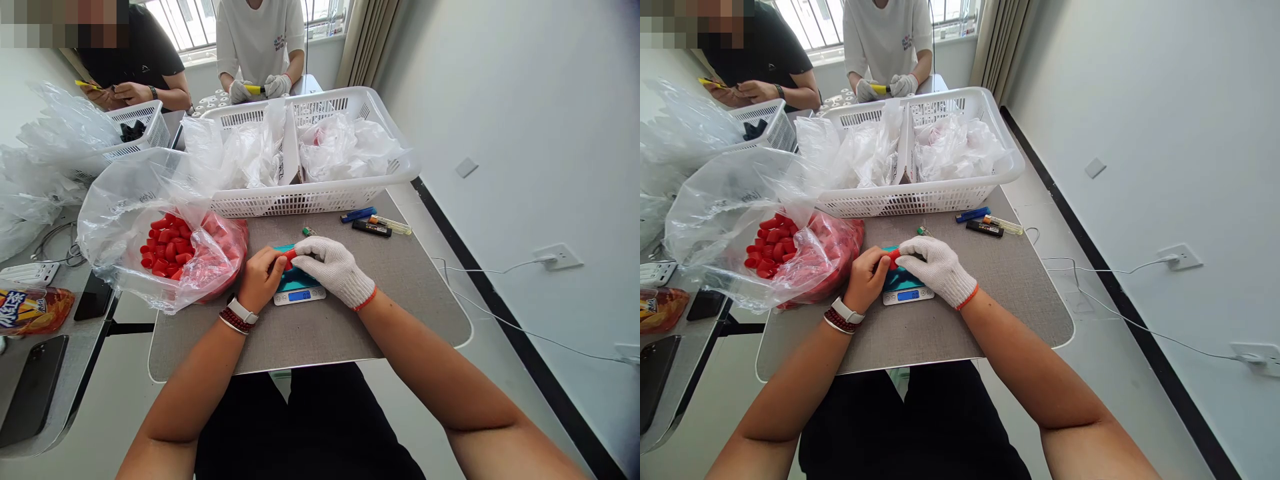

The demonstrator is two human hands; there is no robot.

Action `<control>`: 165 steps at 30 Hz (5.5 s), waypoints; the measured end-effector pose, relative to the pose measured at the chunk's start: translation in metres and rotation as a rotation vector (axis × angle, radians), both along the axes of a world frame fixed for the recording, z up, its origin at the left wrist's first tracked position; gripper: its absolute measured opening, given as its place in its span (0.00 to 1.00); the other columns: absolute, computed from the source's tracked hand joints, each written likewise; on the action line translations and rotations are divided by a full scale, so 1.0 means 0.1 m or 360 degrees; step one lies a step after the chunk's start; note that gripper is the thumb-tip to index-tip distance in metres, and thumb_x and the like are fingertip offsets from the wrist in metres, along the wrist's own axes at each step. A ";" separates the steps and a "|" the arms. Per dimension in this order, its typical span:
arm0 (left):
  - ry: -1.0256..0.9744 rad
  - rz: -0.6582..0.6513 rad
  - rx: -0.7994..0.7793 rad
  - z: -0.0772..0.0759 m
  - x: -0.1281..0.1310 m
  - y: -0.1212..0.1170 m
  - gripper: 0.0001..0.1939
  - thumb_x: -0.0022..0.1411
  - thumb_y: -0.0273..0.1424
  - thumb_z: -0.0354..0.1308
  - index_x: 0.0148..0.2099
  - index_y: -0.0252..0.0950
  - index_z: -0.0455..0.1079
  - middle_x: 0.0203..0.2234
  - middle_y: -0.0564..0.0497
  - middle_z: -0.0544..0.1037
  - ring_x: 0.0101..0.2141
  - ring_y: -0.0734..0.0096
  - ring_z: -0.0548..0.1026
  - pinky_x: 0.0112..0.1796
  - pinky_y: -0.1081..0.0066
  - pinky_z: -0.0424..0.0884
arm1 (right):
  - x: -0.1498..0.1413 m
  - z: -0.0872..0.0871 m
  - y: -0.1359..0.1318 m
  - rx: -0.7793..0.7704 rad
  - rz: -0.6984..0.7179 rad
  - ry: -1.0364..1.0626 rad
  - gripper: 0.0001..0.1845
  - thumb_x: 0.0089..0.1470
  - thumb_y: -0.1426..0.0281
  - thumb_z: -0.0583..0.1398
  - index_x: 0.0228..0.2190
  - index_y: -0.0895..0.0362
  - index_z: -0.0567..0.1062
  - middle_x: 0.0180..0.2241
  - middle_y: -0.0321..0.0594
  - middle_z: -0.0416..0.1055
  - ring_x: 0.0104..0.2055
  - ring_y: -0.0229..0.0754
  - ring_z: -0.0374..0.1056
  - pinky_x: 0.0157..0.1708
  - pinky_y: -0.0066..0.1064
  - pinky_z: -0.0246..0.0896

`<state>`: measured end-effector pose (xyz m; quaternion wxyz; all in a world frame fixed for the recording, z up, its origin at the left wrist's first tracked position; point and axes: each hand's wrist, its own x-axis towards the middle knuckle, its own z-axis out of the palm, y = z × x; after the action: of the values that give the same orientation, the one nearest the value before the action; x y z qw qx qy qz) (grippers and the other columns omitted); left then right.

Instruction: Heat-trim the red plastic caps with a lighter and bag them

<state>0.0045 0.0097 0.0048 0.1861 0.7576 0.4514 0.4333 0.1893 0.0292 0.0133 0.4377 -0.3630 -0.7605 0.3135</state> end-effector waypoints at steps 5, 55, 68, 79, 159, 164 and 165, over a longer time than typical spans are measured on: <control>-0.0019 -0.0008 -0.0002 -0.01 0.01 0.01 0.22 0.73 0.39 0.47 0.28 0.36 0.68 0.22 0.52 0.69 0.25 0.72 0.67 0.29 0.71 0.63 | 0.01 -0.02 0.01 0.0035 -0.0006 -0.0003 0.05 0.56 0.73 0.62 0.32 0.56 0.80 0.33 0.37 0.77 0.36 0.39 0.72 0.42 0.33 0.67; -0.0098 0.0066 -0.0070 -0.03 0.01 0.01 0.12 0.67 0.40 0.57 0.42 0.36 0.73 0.33 0.50 0.71 0.27 0.75 0.66 0.27 0.73 0.64 | 0.01 -0.01 0.01 0.0103 -0.0072 -0.0111 0.05 0.57 0.69 0.62 0.31 0.54 0.80 0.33 0.38 0.79 0.36 0.41 0.74 0.42 0.34 0.68; -0.0050 -0.0010 -0.0113 -0.02 0.02 0.01 0.21 0.70 0.43 0.50 0.28 0.36 0.67 0.23 0.54 0.67 0.24 0.74 0.64 0.27 0.71 0.60 | 0.00 -0.01 0.02 0.0134 -0.0026 -0.0112 0.05 0.57 0.72 0.62 0.31 0.54 0.79 0.34 0.36 0.79 0.37 0.40 0.73 0.43 0.34 0.67; -0.0071 -0.0022 -0.0133 0.02 0.02 0.00 0.20 0.70 0.41 0.50 0.28 0.36 0.69 0.23 0.52 0.69 0.25 0.73 0.67 0.29 0.70 0.64 | 0.01 -0.03 0.02 0.0295 -0.0051 -0.0177 0.04 0.57 0.70 0.62 0.31 0.53 0.79 0.33 0.37 0.79 0.37 0.42 0.73 0.44 0.36 0.67; -0.0465 -0.0114 0.0046 -0.11 -0.01 0.07 0.09 0.57 0.33 0.68 0.39 0.37 0.73 0.41 0.48 0.71 0.42 0.69 0.74 0.41 0.68 0.77 | 0.03 0.04 -0.01 0.0256 -0.0002 -0.0100 0.07 0.59 0.72 0.60 0.34 0.56 0.80 0.35 0.39 0.79 0.38 0.41 0.74 0.43 0.35 0.68; -0.0373 -0.0069 -0.0209 -0.09 0.00 0.02 0.12 0.64 0.40 0.61 0.42 0.36 0.72 0.34 0.50 0.77 0.33 0.72 0.77 0.35 0.72 0.75 | 0.02 0.05 -0.03 0.0225 -0.0018 -0.0064 0.07 0.59 0.70 0.60 0.35 0.55 0.80 0.35 0.38 0.79 0.37 0.40 0.74 0.44 0.34 0.69; -0.0361 -0.0072 -0.0279 -0.08 0.00 0.01 0.14 0.65 0.42 0.59 0.42 0.36 0.72 0.31 0.51 0.77 0.30 0.72 0.77 0.33 0.72 0.75 | 0.02 0.04 -0.03 0.0232 -0.0028 -0.0055 0.07 0.59 0.70 0.61 0.35 0.55 0.80 0.35 0.39 0.79 0.38 0.40 0.74 0.44 0.34 0.69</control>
<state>0.0048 0.0108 -0.0031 0.3110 0.6946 0.4464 0.4707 0.1908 0.0265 0.0176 0.4524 -0.3422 -0.7856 0.2473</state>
